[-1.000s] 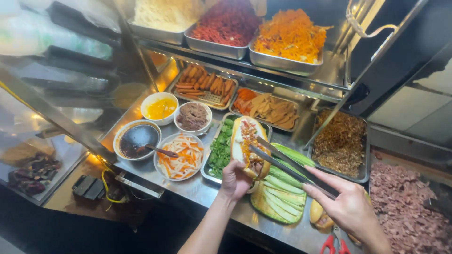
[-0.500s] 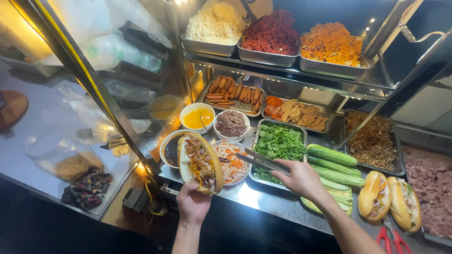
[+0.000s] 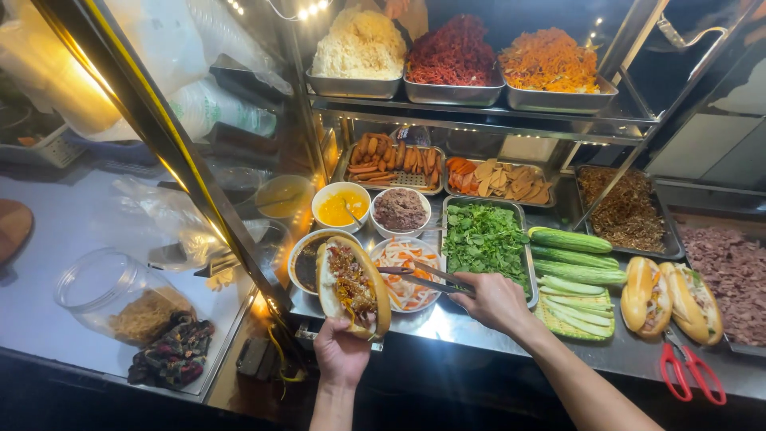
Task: Assembling a Banh Mi sandwich with meat, vegetables, and sauce, then heating it in a press
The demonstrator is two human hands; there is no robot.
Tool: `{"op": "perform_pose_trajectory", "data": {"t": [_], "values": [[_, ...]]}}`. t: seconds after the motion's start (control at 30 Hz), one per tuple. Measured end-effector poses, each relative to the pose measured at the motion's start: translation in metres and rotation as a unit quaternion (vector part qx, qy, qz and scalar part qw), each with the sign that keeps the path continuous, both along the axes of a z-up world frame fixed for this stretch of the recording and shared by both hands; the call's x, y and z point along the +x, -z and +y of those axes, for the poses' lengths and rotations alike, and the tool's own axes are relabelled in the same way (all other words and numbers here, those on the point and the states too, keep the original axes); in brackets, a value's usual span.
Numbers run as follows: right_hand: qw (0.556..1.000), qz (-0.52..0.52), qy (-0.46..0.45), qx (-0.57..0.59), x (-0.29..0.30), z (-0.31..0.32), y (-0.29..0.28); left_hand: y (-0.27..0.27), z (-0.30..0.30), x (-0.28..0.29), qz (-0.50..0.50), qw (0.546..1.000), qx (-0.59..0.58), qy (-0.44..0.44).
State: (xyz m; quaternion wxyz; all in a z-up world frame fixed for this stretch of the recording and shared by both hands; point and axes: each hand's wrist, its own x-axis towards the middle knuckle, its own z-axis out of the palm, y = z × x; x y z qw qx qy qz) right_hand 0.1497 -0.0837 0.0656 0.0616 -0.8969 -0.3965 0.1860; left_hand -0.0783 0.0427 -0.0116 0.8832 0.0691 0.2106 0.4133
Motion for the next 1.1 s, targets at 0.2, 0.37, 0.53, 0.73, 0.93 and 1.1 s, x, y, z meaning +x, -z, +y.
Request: {"op": "perform_pose_trajectory", "data": {"t": [0.2, 0.37, 0.53, 0.73, 0.93, 1.1], "values": [[1.0, -0.011, -0.002, -0.014, 0.008, -0.006, 0.002, -0.012, -0.006, 0.013, 0.011, 0.999, 0.021, 0.033], [0.998, -0.01, -0.061, 0.025, 0.016, -0.015, 0.017, -0.005, -0.003, 0.019, -0.011, 0.999, -0.029, 0.017], [0.997, -0.009, -0.071, 0.031, 0.023, -0.014, 0.032, 0.017, 0.001, 0.01, -0.023, 1.0, -0.015, 0.004], [0.996, -0.035, -0.067, 0.042, 0.034, -0.006, 0.036, 0.002, -0.007, 0.006, -0.028, 0.999, -0.029, -0.013], [0.995, -0.01, -0.054, 0.083, 0.044, 0.012, 0.042, 0.001, -0.013, 0.003, -0.008, 0.999, -0.037, -0.002], [0.989, -0.006, -0.082, 0.125, 0.041, 0.01, 0.04, 0.02, -0.009, 0.0, -0.01, 0.999, -0.028, 0.012]]}}
